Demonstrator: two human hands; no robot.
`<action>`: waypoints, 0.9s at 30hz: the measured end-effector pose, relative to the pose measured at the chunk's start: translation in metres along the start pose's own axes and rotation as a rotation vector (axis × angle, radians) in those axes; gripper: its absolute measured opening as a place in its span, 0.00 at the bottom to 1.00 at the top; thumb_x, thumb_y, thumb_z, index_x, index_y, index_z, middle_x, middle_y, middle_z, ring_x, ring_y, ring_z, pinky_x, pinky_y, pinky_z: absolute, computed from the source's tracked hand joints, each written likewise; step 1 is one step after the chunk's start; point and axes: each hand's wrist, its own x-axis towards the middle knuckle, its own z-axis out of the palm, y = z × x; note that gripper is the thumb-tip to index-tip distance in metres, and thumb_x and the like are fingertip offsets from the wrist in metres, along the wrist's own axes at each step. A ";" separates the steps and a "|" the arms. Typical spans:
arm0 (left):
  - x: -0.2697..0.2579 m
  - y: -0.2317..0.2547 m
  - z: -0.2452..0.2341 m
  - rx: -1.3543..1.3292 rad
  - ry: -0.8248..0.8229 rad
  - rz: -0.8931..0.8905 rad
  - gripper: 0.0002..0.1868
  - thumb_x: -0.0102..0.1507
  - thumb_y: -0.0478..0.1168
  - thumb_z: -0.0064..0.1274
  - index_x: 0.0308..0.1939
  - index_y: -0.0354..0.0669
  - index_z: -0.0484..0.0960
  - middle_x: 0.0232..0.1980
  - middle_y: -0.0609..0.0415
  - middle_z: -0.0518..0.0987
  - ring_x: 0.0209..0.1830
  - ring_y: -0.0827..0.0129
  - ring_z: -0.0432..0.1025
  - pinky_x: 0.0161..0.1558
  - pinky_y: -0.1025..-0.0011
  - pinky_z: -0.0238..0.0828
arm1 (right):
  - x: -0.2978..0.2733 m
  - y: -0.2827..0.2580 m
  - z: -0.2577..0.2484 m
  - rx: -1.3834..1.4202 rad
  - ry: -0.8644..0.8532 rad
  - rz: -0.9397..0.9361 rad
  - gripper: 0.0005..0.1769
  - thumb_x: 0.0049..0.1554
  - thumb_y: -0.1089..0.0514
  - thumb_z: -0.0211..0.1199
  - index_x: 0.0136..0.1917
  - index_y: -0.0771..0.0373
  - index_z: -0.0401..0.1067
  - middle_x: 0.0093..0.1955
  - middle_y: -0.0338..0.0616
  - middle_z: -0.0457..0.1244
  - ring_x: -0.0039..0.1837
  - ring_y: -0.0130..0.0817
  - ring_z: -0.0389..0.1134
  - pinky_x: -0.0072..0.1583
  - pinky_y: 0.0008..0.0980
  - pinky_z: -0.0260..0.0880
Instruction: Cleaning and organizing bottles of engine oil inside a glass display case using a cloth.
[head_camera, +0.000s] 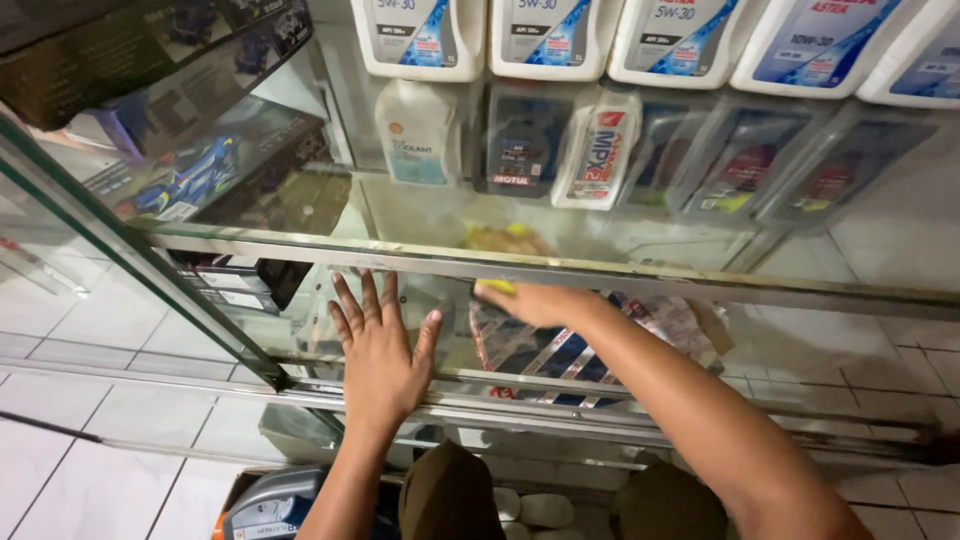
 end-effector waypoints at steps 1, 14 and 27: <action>-0.001 0.003 -0.002 0.003 0.002 -0.004 0.43 0.69 0.65 0.37 0.76 0.35 0.60 0.78 0.25 0.55 0.82 0.28 0.34 0.76 0.38 0.30 | 0.025 0.007 0.007 -0.001 -0.003 -0.004 0.42 0.63 0.31 0.31 0.66 0.63 0.71 0.59 0.65 0.68 0.66 0.60 0.67 0.66 0.53 0.63; -0.003 -0.012 0.010 -0.058 0.210 0.084 0.42 0.68 0.62 0.42 0.72 0.28 0.60 0.77 0.24 0.53 0.81 0.27 0.31 0.76 0.39 0.27 | 0.133 -0.074 0.000 -0.561 0.579 -0.480 0.42 0.61 0.29 0.46 0.80 0.51 0.49 0.75 0.50 0.59 0.74 0.51 0.60 0.75 0.56 0.50; -0.001 -0.012 0.008 -0.044 0.299 0.054 0.40 0.69 0.60 0.47 0.71 0.28 0.66 0.74 0.22 0.59 0.77 0.20 0.40 0.74 0.35 0.37 | 0.168 -0.058 0.068 -0.275 0.853 -0.802 0.35 0.50 0.35 0.66 0.67 0.46 0.68 0.63 0.35 0.67 0.69 0.36 0.66 0.72 0.43 0.56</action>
